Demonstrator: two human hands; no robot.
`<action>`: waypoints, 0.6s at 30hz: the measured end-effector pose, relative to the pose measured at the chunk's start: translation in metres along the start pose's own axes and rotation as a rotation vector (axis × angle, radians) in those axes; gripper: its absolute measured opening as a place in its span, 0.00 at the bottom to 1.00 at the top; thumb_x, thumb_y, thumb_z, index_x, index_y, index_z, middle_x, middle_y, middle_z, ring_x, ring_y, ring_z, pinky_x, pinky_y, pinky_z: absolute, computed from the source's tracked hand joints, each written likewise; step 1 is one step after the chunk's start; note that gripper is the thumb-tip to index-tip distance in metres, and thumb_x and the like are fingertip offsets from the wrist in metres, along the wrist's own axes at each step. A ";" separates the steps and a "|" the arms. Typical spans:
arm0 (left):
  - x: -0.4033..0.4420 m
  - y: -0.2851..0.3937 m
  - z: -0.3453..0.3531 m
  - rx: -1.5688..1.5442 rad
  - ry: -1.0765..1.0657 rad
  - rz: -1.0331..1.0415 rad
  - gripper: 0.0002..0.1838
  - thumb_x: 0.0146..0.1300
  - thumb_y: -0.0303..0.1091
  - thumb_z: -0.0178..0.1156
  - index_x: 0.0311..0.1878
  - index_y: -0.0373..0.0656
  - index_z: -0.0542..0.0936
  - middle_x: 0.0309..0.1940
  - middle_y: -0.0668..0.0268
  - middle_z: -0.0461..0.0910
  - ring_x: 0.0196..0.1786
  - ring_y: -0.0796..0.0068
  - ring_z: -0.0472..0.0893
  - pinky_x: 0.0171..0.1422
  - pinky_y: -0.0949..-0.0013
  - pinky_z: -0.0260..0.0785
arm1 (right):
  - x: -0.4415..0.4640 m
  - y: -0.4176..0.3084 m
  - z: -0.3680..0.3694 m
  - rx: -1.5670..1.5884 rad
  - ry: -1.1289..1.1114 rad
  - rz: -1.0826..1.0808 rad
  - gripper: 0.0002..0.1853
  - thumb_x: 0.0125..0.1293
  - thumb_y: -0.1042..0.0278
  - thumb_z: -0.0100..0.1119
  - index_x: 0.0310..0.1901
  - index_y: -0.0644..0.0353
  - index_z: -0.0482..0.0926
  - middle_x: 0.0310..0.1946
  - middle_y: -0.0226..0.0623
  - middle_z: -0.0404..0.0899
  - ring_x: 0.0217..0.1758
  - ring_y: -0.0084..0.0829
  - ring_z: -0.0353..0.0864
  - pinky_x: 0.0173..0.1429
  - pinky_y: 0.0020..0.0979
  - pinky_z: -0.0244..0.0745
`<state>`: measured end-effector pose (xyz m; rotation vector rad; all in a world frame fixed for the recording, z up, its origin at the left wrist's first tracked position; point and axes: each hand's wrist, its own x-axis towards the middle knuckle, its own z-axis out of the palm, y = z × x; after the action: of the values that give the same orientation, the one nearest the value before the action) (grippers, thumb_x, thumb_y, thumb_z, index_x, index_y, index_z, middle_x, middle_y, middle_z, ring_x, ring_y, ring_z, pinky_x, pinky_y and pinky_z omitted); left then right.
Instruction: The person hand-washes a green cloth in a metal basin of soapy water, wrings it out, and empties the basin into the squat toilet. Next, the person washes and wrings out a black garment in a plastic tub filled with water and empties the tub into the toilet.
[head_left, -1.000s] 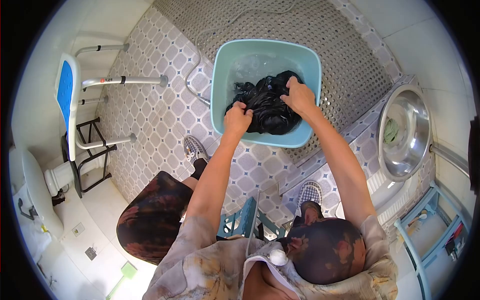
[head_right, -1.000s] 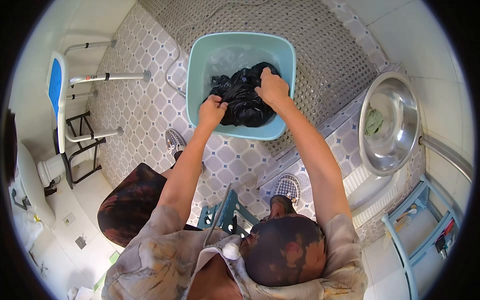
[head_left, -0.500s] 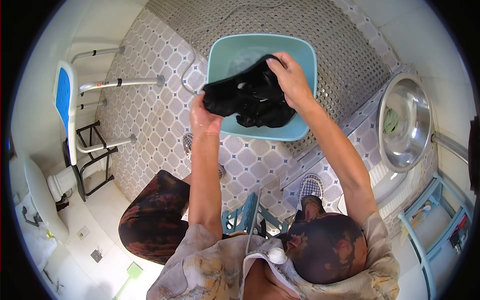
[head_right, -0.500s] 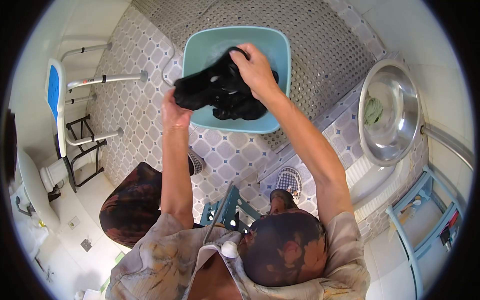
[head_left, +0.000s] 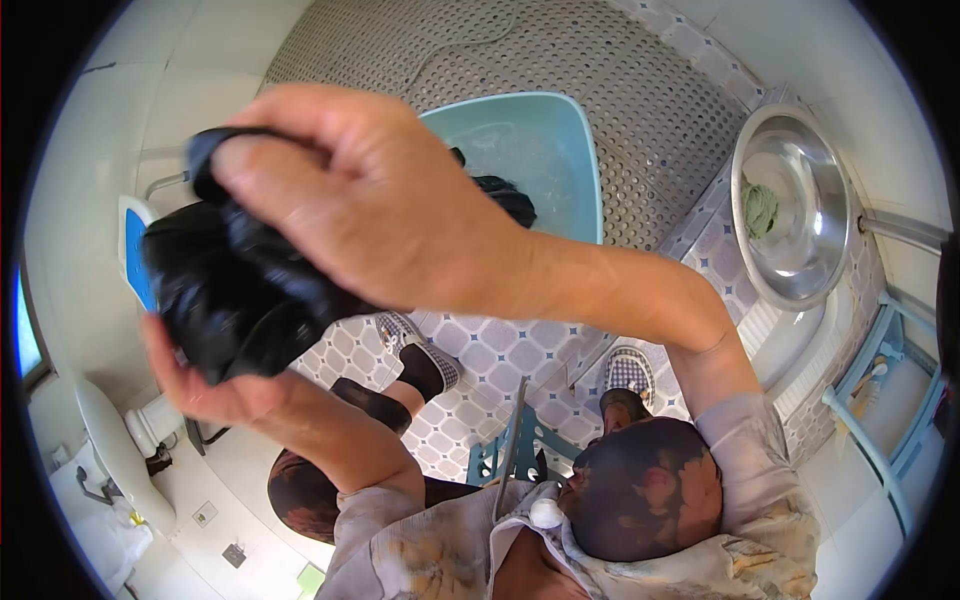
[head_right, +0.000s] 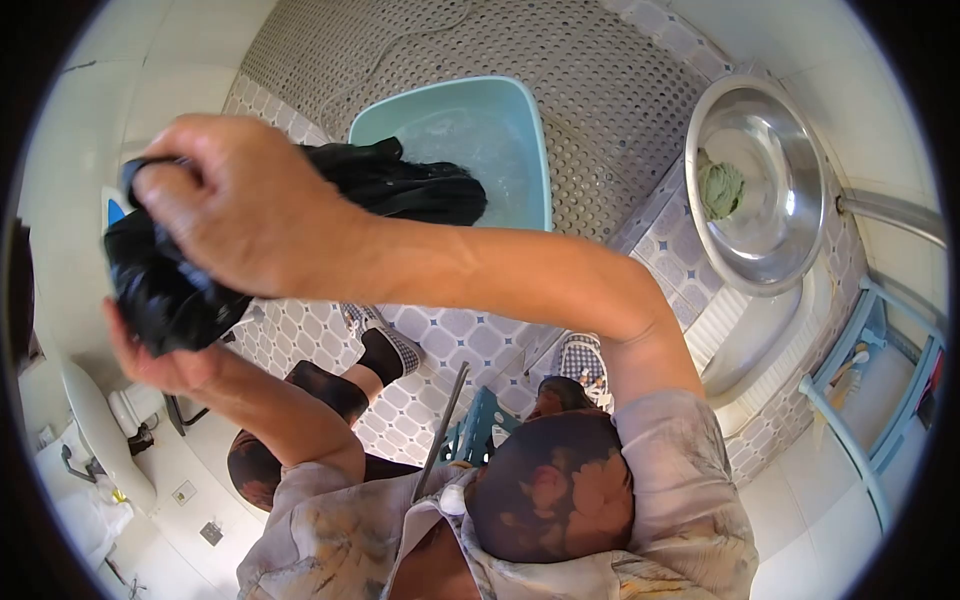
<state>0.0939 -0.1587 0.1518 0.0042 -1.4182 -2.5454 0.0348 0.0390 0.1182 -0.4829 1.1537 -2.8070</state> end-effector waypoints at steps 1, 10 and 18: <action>0.000 0.014 0.009 -0.267 -0.198 -0.146 0.32 0.71 0.42 0.49 0.70 0.26 0.60 0.67 0.44 0.66 0.70 0.48 0.66 0.77 0.45 0.51 | 0.001 -0.008 0.006 -0.005 -0.038 -0.032 0.14 0.67 0.64 0.55 0.41 0.69 0.81 0.24 0.33 0.78 0.26 0.21 0.76 0.32 0.26 0.73; -0.023 -0.113 0.033 0.090 0.128 -0.181 0.23 0.59 0.20 0.58 0.60 0.32 0.73 0.52 0.55 0.79 0.54 0.64 0.80 0.63 0.59 0.73 | -0.024 0.019 -0.089 -0.279 0.122 0.367 0.19 0.71 0.57 0.57 0.54 0.64 0.78 0.43 0.30 0.81 0.46 0.20 0.78 0.53 0.24 0.73; -0.090 -0.277 -0.026 -0.040 0.317 -0.869 0.27 0.56 0.22 0.56 0.62 0.31 0.71 0.49 0.60 0.76 0.51 0.67 0.79 0.57 0.67 0.72 | -0.119 0.136 -0.213 -0.453 0.423 0.946 0.34 0.59 0.64 0.64 0.66 0.69 0.65 0.55 0.51 0.75 0.53 0.35 0.78 0.57 0.34 0.74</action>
<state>0.1306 -0.0220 -0.1043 1.1981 -1.4265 -2.9865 0.0735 0.1069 -0.1502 0.5520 1.5442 -1.8482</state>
